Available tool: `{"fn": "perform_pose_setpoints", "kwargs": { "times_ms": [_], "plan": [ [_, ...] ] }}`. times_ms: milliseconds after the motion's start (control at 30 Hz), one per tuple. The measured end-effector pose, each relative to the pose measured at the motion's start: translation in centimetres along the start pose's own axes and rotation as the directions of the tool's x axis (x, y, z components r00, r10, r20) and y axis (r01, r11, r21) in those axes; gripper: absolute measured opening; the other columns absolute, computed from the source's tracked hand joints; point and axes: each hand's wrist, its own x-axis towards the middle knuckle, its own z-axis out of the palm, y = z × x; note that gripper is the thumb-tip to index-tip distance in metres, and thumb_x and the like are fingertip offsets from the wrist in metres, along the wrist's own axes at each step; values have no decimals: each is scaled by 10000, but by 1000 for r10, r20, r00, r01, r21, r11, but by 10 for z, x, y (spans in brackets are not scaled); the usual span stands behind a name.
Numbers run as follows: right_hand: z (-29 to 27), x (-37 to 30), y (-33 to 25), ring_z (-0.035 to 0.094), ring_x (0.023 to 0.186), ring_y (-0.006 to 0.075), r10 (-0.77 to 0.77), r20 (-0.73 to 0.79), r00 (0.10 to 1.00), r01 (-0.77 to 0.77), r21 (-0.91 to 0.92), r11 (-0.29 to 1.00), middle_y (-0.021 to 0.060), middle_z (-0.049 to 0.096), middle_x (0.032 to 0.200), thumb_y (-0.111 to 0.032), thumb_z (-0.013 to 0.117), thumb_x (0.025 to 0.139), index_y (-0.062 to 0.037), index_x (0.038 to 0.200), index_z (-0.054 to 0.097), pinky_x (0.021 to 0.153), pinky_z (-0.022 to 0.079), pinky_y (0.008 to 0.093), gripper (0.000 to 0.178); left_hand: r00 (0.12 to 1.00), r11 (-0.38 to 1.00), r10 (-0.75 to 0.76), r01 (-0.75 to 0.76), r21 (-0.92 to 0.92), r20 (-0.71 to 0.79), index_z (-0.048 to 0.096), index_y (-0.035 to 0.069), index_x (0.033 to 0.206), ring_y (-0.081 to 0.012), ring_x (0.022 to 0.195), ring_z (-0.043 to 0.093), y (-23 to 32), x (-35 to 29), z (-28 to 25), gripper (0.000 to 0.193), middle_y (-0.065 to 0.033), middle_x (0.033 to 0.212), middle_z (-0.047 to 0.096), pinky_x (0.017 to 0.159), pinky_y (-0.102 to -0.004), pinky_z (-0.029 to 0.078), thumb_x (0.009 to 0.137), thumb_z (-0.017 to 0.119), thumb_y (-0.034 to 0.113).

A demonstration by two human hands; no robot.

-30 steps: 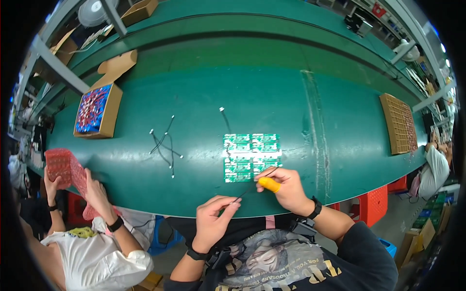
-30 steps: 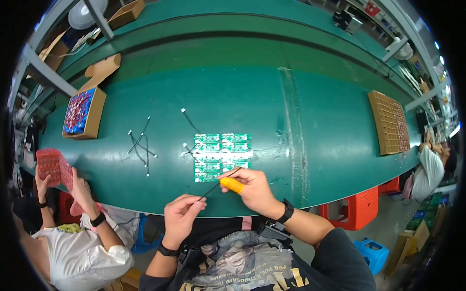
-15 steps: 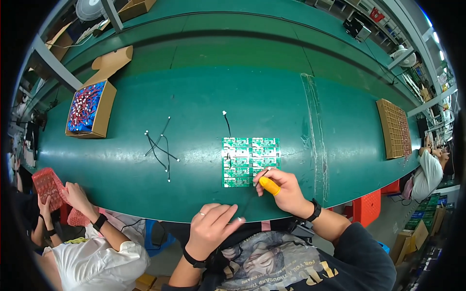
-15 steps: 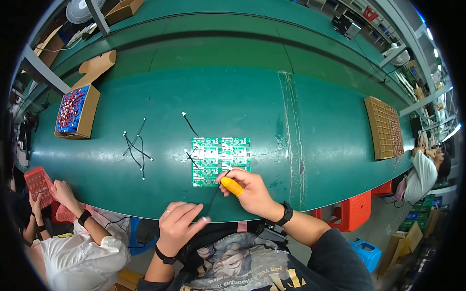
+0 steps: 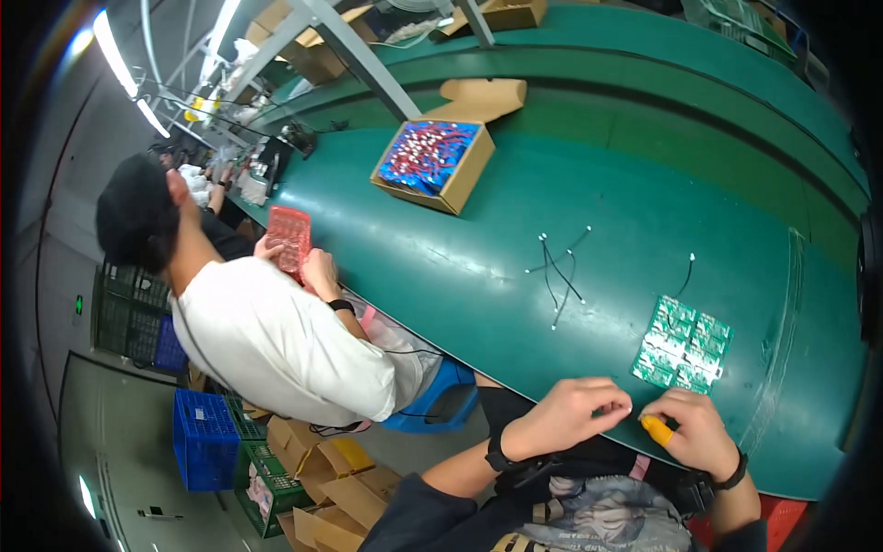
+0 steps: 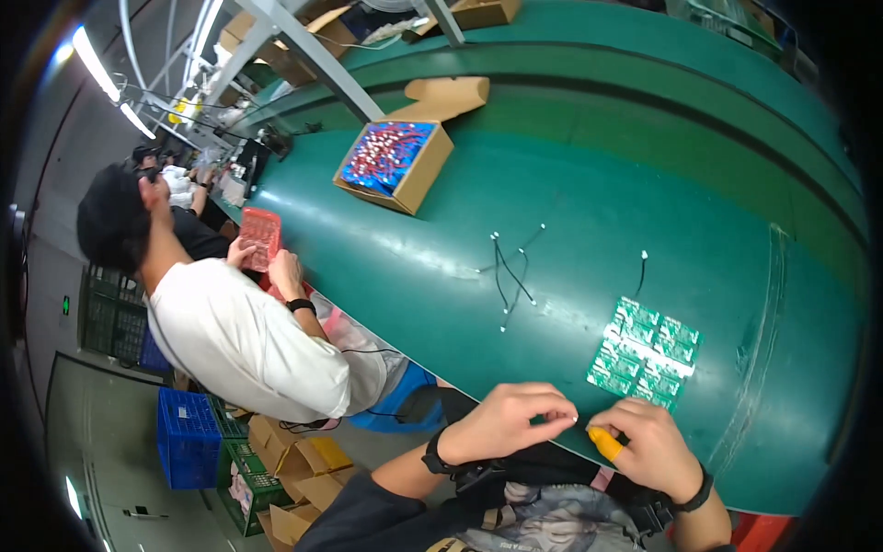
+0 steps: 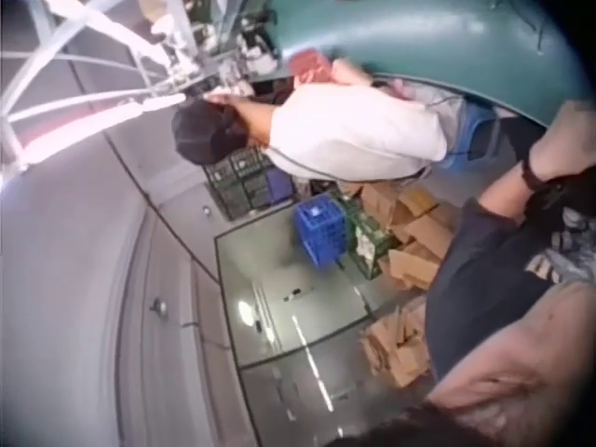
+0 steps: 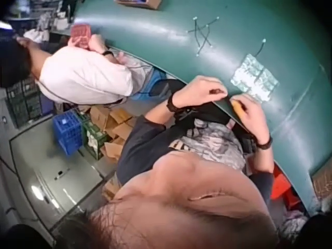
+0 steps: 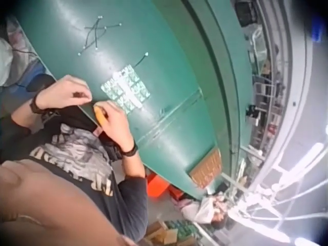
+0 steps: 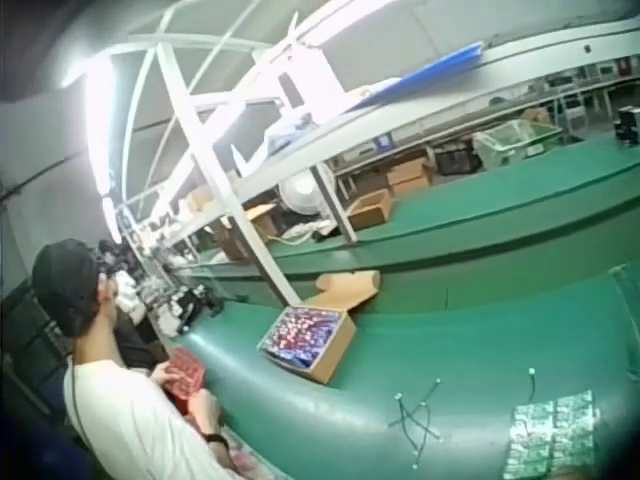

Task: The person connects wires to circuit boards by hand, repeats the process for several boards, and then carries a board through the factory.

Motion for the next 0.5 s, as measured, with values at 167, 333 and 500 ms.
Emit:
{"fn": "perform_pose_setpoints", "kwargs": {
  "times_ms": [167,333,500],
  "plan": [
    [-9,-6,5,686,789,281,5,104,995,-15,98,995,119,695,829,-82,745,878,-18,990,754,707,536,354,129,996,997,-34,29,65,78,697,11,1039,-204,835,684,-6,-13,1,90,-86,963,686,734,-309,556,956,710,42],
    [-1,-43,42,694,828,212,121,-128,984,17,752,659,102,715,874,-65,768,883,3,1002,757,729,540,327,137,975,935,-210,177,-308,-78,686,10,1075,-154,864,649,-25,-18,-5,93,-65,1016,670,751,-299,530,998,678,62],
    [45,-23,29,720,860,216,86,-356,931,121,522,844,124,742,927,-33,798,855,4,1068,772,762,563,315,217,991,940,-133,122,-319,-13,683,3,1083,-135,877,641,-20,-11,35,105,-53,1031,670,765,-290,522,1007,681,74]
  ]
}}
